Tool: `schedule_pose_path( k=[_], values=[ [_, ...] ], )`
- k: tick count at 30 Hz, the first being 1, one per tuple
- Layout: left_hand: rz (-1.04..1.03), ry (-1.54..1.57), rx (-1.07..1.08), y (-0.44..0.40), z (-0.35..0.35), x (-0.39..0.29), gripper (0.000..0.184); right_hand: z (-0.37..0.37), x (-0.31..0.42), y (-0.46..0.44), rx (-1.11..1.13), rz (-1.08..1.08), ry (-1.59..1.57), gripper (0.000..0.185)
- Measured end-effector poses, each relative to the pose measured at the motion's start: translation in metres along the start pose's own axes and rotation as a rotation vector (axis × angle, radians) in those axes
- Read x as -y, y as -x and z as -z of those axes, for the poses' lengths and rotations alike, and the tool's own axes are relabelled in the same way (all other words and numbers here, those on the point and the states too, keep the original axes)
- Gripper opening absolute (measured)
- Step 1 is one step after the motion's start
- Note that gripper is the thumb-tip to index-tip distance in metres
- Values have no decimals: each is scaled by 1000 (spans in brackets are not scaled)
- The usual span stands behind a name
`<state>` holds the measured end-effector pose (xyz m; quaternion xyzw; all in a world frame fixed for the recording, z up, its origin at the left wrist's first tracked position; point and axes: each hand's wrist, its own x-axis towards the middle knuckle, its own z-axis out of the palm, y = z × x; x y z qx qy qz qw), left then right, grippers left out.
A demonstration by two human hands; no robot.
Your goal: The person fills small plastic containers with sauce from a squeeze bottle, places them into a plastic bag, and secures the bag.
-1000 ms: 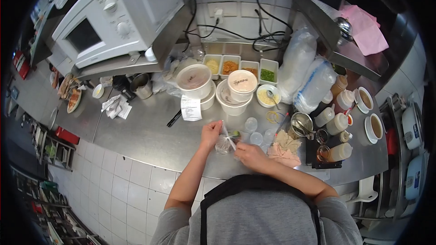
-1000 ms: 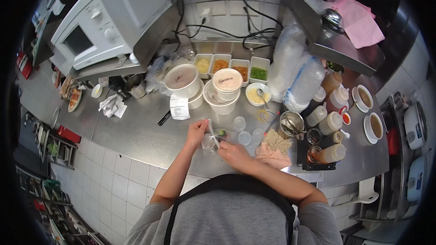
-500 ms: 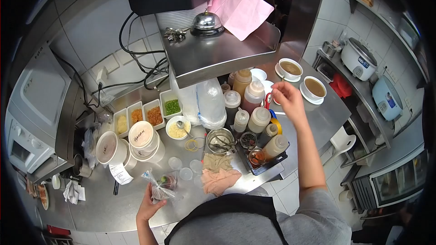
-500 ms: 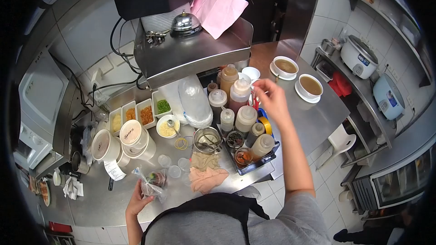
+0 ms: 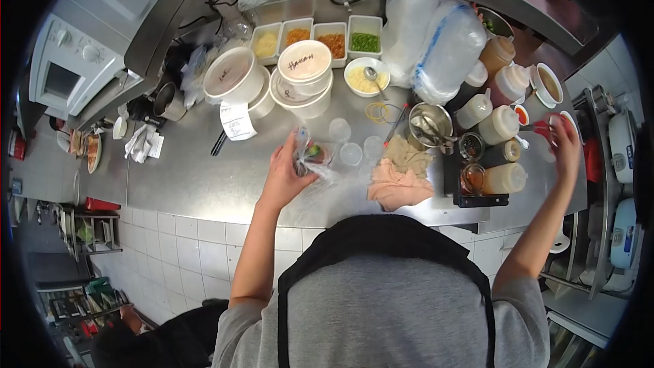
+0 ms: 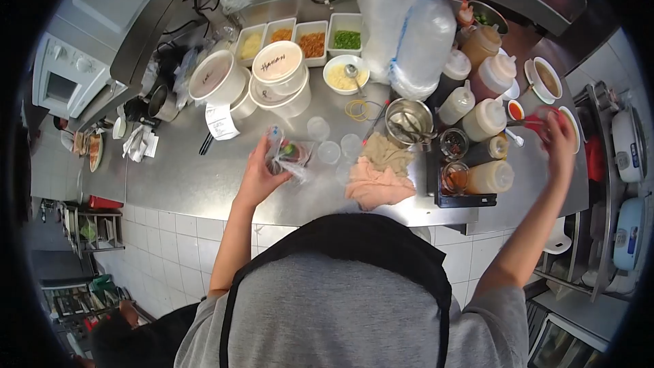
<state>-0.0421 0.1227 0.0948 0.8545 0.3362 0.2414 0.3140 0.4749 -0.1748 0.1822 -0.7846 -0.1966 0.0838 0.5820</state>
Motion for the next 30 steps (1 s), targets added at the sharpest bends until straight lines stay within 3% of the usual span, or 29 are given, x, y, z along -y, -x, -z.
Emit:
schedule_pose_path(
  k=[4,5,7,8,9,11,13,14,16,19,23,25,30],
  values=[
    [-106,-121,-15,-1,1,4,92,78,-10,92,90,78,-782,42],
    [-120,-158,-31,-2,1,3,84,66,12,122,-138,5,-854,42],
    [-155,-235,-56,-7,3,1,68,78,3,141,503,175,-995,44],
    [-185,-255,-35,-9,4,4,59,51,27,161,675,187,-1059,45],
    [-218,-274,-13,-12,5,7,50,34,27,173,523,163,-984,51],
    [-242,-173,14,-17,11,12,35,-13,31,193,455,-26,-972,62],
    [-218,65,28,-23,15,16,24,-78,32,205,599,-18,-728,52],
    [-235,57,77,-28,21,17,22,-124,56,213,764,68,-698,21],
    [-260,37,167,-38,42,17,19,-174,63,225,904,-47,-554,36],
    [-71,4,325,-51,69,5,18,-225,60,237,996,224,-57,55],
    [-241,-142,325,-65,78,16,19,-261,60,247,890,616,534,74],
    [-395,-274,239,-68,77,19,19,-277,63,243,910,662,532,73],
    [-366,-265,324,-76,80,2,17,-316,71,244,838,835,459,69]
  ],
)
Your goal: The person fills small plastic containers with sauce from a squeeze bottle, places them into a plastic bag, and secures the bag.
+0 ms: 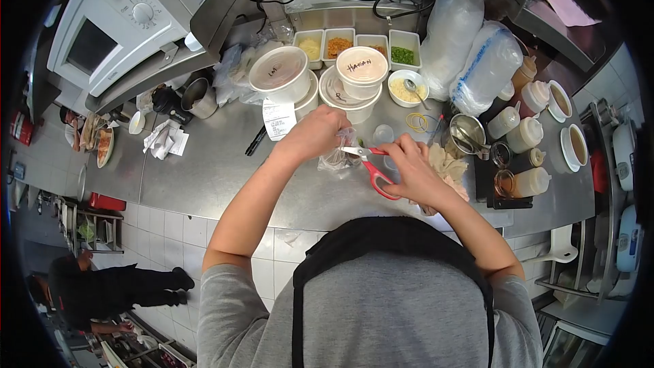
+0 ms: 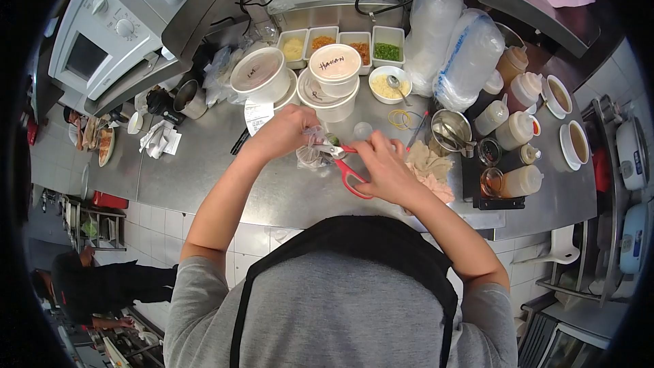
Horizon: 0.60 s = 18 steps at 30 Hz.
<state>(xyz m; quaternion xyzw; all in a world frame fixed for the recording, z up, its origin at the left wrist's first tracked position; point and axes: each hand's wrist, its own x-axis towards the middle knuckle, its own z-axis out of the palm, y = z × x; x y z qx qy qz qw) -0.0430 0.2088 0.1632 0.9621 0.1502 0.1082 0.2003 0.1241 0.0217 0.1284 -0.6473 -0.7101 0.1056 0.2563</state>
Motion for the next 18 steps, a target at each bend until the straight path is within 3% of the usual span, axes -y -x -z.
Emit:
schedule_pose_path(
  k=[6,13,16,18],
  values=[
    [6,-25,-16,-5,5,3,18,-18,-13,-14,-36,41,-188,53],
    [56,132,-49,6,2,16,12,-23,17,-21,-170,46,-23,46],
    [-19,82,-127,13,4,11,10,-29,25,-35,-243,80,103,40],
    [77,262,-91,18,13,9,8,-37,26,-41,-212,30,45,35]
  ],
)
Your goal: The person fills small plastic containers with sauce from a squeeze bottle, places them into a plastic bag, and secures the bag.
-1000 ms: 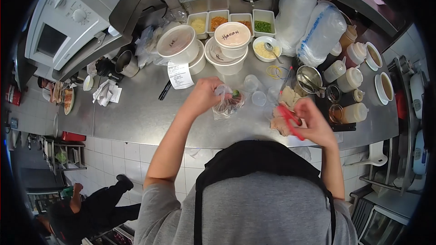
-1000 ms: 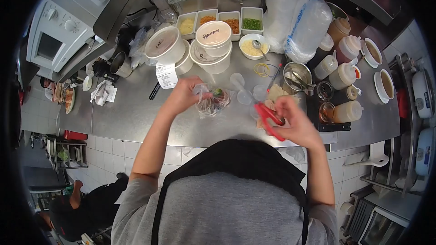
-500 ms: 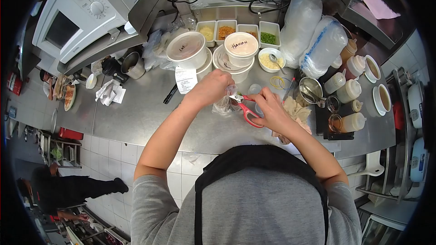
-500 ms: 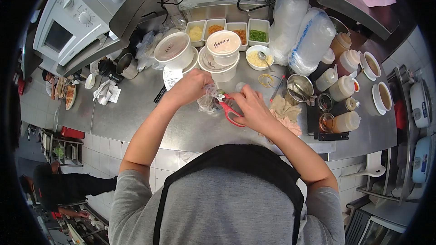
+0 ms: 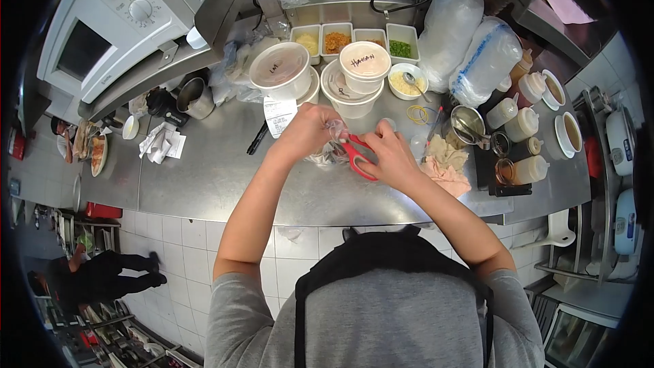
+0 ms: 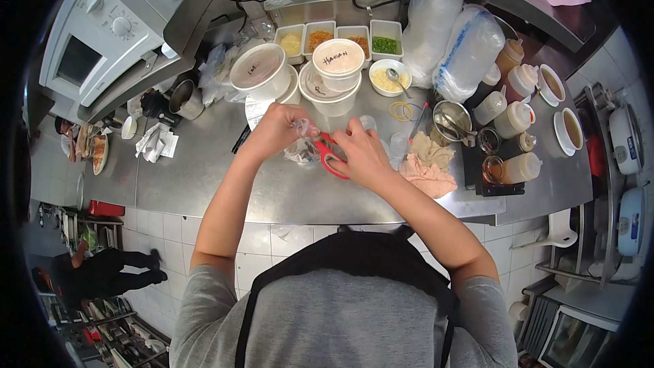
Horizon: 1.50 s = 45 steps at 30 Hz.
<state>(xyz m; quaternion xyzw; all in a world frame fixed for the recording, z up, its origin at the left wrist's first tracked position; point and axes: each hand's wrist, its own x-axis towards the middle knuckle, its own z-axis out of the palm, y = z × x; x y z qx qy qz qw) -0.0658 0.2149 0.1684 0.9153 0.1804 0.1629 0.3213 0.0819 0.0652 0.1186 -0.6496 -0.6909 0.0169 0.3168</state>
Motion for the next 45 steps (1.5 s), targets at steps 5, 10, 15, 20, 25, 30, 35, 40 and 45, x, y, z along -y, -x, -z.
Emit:
schedule_pose_path(
  k=[5,10,15,20,25,30,35,40,45],
  values=[
    [50,233,-71,20,12,-19,6,9,5,-2,-15,-210,-124,31],
    [73,747,143,78,-17,-33,21,30,-2,43,85,-336,121,29],
    [278,1071,560,145,-138,-47,18,-6,-11,57,377,-346,205,31],
    [805,1436,632,160,-285,-77,21,52,1,81,440,-265,81,37],
    [498,1115,288,114,-453,-101,25,147,-28,222,425,-482,84,35],
    [795,587,-420,35,-580,-113,26,199,-42,483,434,-962,304,42],
    [941,316,-529,42,-604,-73,30,202,2,757,658,-1458,154,37],
    [885,-295,-84,109,-663,33,41,176,46,843,634,-1806,-106,35],
    [680,-391,851,102,-594,18,51,148,59,869,418,-1832,-231,34]
  ],
)
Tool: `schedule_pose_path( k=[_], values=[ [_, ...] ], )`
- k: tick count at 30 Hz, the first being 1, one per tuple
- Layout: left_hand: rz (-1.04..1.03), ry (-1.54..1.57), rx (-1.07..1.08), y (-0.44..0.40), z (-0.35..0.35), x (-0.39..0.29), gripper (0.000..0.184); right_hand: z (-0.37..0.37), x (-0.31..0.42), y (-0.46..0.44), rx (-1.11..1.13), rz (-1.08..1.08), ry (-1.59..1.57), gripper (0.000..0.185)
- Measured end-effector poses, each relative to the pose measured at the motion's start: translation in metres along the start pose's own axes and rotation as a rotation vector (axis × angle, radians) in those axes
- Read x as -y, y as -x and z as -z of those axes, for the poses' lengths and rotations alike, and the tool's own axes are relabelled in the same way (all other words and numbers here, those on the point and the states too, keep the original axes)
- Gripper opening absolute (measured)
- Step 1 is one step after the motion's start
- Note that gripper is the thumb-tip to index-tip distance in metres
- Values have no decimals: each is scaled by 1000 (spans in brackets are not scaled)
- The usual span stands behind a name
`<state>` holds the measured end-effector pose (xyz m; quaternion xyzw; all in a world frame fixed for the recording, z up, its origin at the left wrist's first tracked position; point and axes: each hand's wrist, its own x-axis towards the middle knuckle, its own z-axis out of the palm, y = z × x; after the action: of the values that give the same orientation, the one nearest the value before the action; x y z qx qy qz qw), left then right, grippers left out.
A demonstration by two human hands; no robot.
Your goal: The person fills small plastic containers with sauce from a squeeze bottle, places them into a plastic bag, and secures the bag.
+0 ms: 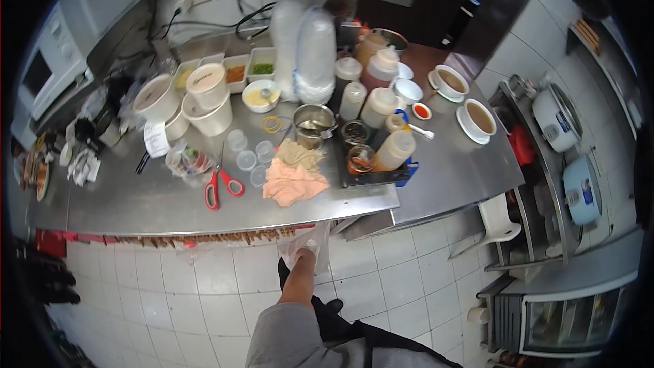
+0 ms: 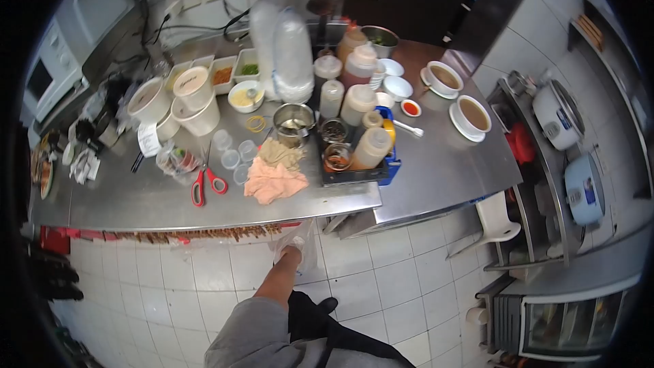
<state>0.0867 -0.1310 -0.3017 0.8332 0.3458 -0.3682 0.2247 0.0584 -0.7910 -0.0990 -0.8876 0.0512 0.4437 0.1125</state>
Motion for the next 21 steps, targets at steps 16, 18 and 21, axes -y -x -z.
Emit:
schedule_pose_path(
  k=[16,18,21],
  values=[
    [-227,893,-434,133,92,-24,12,124,231,-48,113,576,12,34],
    [-174,839,-455,142,70,-24,11,171,282,-75,212,724,-211,30],
    [-177,371,-375,110,-41,5,34,251,394,-96,259,865,-411,26]
  ],
)
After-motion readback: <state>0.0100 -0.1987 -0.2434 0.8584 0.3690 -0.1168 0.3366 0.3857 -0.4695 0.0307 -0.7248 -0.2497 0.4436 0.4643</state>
